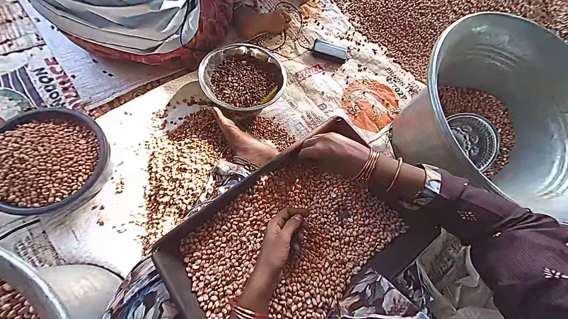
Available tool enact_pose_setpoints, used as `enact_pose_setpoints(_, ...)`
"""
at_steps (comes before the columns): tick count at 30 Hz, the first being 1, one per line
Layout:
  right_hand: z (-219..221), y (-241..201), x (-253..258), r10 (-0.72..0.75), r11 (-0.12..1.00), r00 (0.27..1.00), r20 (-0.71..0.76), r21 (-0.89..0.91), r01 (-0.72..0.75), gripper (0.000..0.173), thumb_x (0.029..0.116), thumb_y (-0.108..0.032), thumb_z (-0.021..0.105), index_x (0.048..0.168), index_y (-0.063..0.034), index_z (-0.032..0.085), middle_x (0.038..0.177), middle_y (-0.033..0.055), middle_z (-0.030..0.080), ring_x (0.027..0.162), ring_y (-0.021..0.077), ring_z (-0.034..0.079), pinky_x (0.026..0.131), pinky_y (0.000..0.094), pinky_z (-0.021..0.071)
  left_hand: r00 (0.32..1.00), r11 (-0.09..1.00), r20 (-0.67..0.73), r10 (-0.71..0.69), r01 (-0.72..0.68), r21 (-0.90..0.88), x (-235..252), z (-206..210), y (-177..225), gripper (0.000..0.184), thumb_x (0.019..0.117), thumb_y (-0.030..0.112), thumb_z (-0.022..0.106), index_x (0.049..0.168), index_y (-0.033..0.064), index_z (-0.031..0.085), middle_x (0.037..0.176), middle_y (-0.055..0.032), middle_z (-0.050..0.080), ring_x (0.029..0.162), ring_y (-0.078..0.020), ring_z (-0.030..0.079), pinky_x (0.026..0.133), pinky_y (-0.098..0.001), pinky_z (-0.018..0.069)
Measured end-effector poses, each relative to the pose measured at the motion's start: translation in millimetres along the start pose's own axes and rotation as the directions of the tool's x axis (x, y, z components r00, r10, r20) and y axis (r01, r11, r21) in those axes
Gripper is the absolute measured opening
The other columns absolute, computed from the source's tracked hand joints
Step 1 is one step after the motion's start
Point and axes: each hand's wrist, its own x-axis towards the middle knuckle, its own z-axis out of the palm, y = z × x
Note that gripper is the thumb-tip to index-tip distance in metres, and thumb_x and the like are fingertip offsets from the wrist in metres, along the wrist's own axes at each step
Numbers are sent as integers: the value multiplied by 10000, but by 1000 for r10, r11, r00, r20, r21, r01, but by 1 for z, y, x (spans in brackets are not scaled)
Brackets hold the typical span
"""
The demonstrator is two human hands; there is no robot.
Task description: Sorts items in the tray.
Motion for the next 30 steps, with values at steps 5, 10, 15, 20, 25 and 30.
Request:
enact_pose_setpoints(5, 11, -13, 3, 86, 993, 993, 85, -89, -79, 138, 976, 18, 574, 1023, 18, 704, 944, 207, 698, 921, 390, 704, 798, 517, 563, 996, 991, -44, -73, 68, -113, -5, 2, 6, 286, 1092, 92, 375, 1149, 16, 644, 809, -1, 644, 617, -55, 575, 550, -177, 483)
enact_pose_setpoints(10, 10, -24, 3, 106, 986, 986, 128, -140, -87, 159, 944, 87, 573, 1051, 36, 680, 969, 225, 678, 946, 406, 683, 849, 501, 549, 992, 973, -60, -112, 97, -208, -4, 2, 6, 280, 1105, 117, 378, 1150, 28, 640, 826, -20, 650, 661, -72, 611, 573, -187, 505)
enact_pose_setpoints(15, 16, -27, -8, 92, 990, 996, 17, -109, -90, 164, 938, 82, 578, 1045, 40, 695, 966, 236, 680, 904, 413, 698, 806, 509, 576, 993, 974, -58, -106, 91, -209, -7, 4, 5, 266, 1102, 95, 384, 1132, 23, 638, 846, -27, 649, 693, -84, 621, 637, -203, 532)
enact_pose_setpoints(20, 19, -48, -39, 98, 986, 992, -79, -127, -107, 269, 866, 128, 668, 1090, -17, 698, 1002, 202, 650, 906, 392, 657, 802, 481, 561, 986, 957, -72, -150, 126, -260, -11, 6, 8, 252, 1105, 94, 396, 1161, 0, 623, 878, -56, 680, 727, -101, 661, 683, -216, 561)
enact_pose_setpoints(25, 2, -74, -33, 16, 999, 971, -240, 36, -7, 238, 870, 30, 632, 1083, -27, 722, 1016, 154, 683, 903, 301, 682, 784, 421, 580, 993, 922, -36, -116, 94, -375, -12, 7, 7, 442, 1136, 195, 258, 1174, -20, 642, 985, -93, 731, 910, -167, 723, 857, -299, 585)
enact_pose_setpoints(30, -12, -122, -38, -129, 983, 947, -294, 89, 161, 129, 970, -114, 632, 1018, -69, 742, 993, 90, 703, 937, 186, 689, 816, 295, 581, 993, 871, -52, -109, 70, -486, -22, -3, 18, 373, 1129, 230, 339, 1110, 24, 649, 945, -67, 707, 830, -133, 707, 807, -271, 590)
